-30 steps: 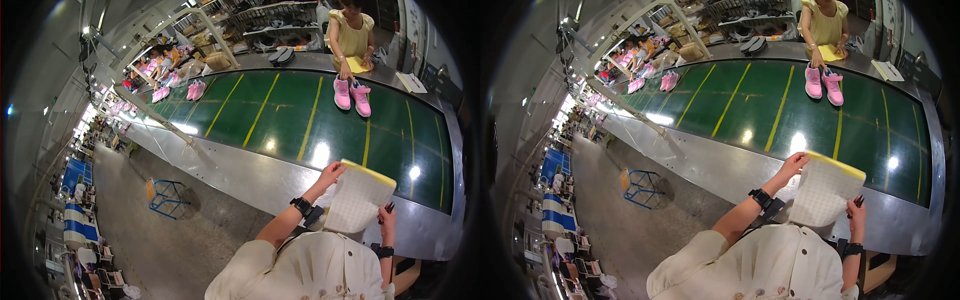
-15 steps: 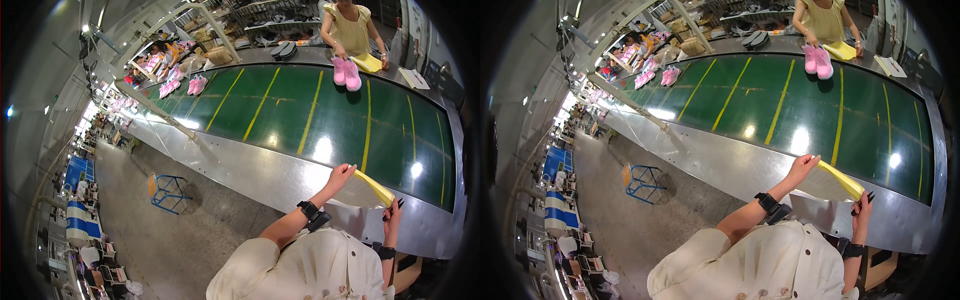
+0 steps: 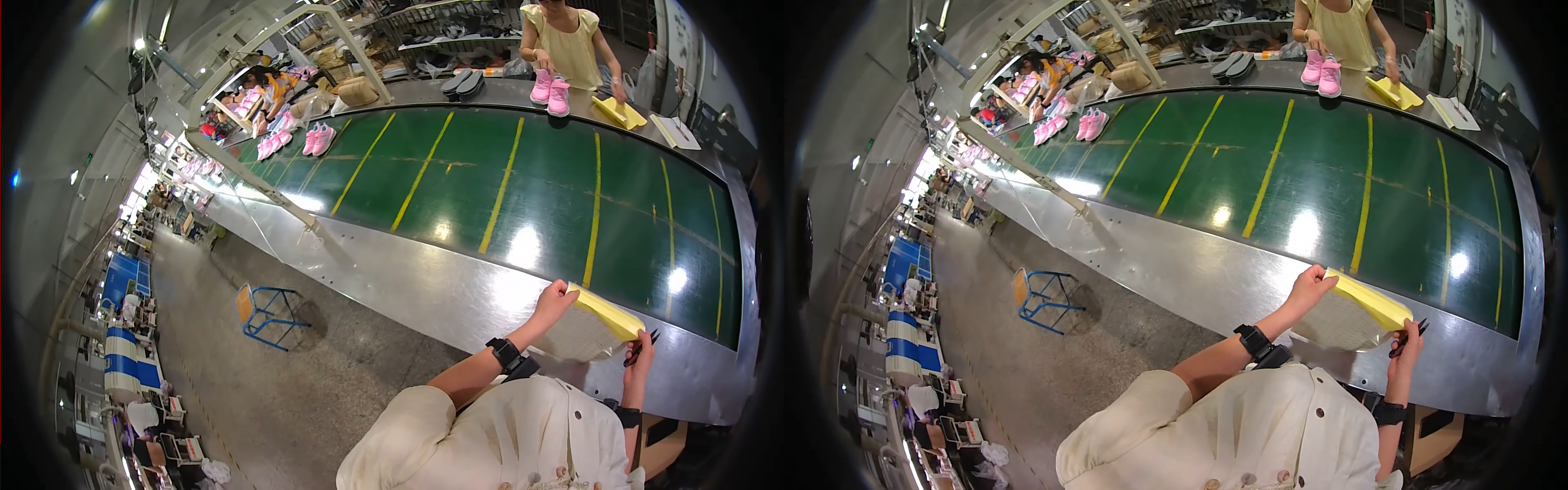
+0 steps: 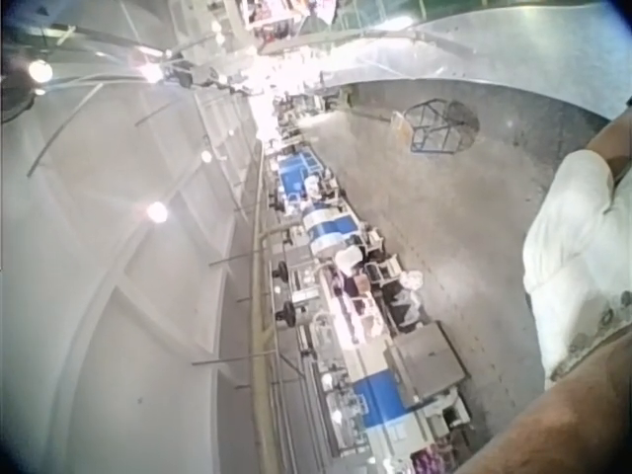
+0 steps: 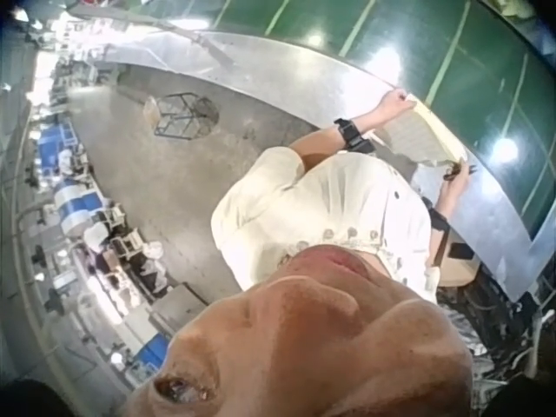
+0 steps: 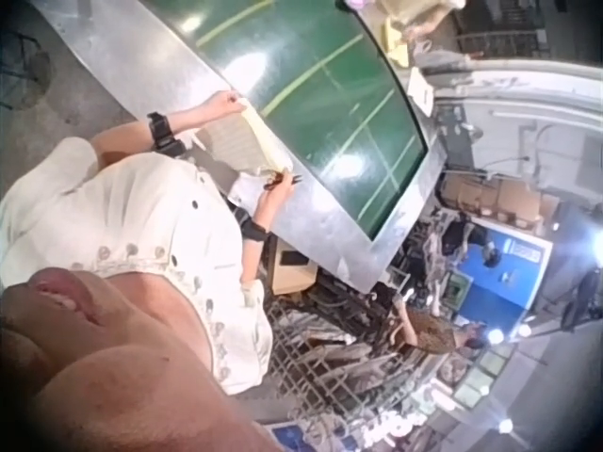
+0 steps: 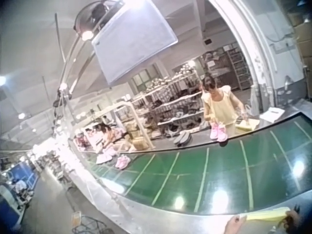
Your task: The recorder is inspecting and adjusting pink children's sneakers on a factory conveyor belt, checking laces and markings while referencing a paper log.
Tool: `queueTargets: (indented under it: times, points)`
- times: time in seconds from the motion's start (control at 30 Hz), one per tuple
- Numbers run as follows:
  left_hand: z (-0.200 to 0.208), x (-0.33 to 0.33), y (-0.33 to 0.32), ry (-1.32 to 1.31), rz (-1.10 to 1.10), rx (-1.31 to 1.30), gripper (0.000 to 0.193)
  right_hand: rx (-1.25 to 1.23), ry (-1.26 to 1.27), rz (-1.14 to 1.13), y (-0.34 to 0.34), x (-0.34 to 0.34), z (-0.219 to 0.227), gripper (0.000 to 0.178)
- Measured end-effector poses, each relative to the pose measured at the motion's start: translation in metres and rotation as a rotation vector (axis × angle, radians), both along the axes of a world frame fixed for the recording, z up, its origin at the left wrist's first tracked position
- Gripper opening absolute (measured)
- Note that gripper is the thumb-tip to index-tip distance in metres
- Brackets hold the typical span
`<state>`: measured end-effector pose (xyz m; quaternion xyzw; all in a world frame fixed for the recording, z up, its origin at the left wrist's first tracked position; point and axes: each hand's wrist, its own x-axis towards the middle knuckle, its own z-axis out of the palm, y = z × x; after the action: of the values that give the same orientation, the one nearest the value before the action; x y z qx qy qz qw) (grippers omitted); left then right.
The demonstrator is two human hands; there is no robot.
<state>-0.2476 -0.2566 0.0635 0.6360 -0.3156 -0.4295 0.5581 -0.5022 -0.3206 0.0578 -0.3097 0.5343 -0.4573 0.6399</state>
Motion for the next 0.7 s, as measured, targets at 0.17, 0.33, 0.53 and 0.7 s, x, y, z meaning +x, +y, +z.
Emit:
queueTargets:
  times: [0.17, 0.33, 0.53, 0.7]
  points:
    - [0.004, 0.003, 0.004, 0.116, 0.046, 0.002, 0.036, -0.12, 0.092, 0.035, 0.004, 0.012, 0.016, 0.023]
    - [0.017, 0.003, 0.004, 0.189, 0.055, 0.019, 0.051, -0.19, 0.22, 0.176, 0.002, 0.01, 0.029, 0.036]
    - [0.016, -0.003, -0.009, 0.268, 0.018, -0.082, 0.033, -0.406, 0.28, 0.379, -0.012, -0.004, 0.041, 0.031]
    - [0.009, -0.017, -0.038, 0.278, 0.081, -0.039, 0.02, -0.41, 0.439, 0.407, -0.039, -0.015, 0.056, 0.023]
